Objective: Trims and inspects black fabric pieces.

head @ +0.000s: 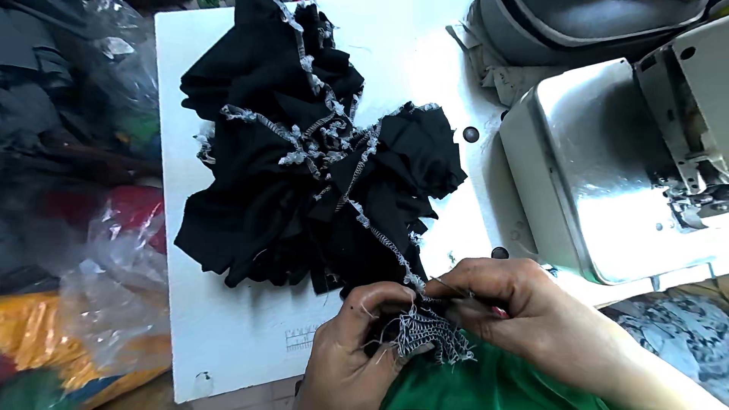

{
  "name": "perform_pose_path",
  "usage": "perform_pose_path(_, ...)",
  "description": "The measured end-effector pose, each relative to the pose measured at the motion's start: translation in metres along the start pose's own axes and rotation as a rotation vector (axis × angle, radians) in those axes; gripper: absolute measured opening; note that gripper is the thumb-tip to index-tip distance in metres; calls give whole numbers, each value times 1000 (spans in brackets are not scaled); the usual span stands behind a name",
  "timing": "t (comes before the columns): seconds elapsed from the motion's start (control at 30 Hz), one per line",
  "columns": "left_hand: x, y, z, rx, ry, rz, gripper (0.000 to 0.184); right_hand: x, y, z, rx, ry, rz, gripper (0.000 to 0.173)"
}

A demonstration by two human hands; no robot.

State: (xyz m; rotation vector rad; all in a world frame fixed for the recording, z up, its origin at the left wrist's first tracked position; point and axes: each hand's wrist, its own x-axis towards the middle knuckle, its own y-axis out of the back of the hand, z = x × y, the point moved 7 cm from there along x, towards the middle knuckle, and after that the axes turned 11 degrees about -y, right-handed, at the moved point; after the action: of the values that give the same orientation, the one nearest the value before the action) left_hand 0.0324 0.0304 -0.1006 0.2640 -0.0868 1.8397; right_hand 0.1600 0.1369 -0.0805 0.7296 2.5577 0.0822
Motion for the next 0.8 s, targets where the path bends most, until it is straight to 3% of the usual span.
perform_pose_path(0.2, 1, 3, -5, 58, 78, -59, 22, -6, -4, -7, -83, 188, 3, 28)
perform_pose_path(0.37, 3, 5, -7, 160, -108, -139, 18, -6, -4, -7, -52, 196, -45, 26)
perform_pose_path(0.5, 4, 8, -1, 199, -199, -100, 20, -6, 11, -4, -146, 190, 61, 17)
perform_pose_path(0.63, 4, 12, -5, 180, -205, -24, 22, -11, 40, 7, -295, 145, 301, 19)
perform_pose_path(0.73, 3, 14, -8, 147, -188, 3, 21, -20, 57, 14, -177, 48, 412, 19)
perform_pose_path(0.8, 3, 14, -9, 126, -175, 13, 21, -26, 52, 18, 15, 16, 300, 24)
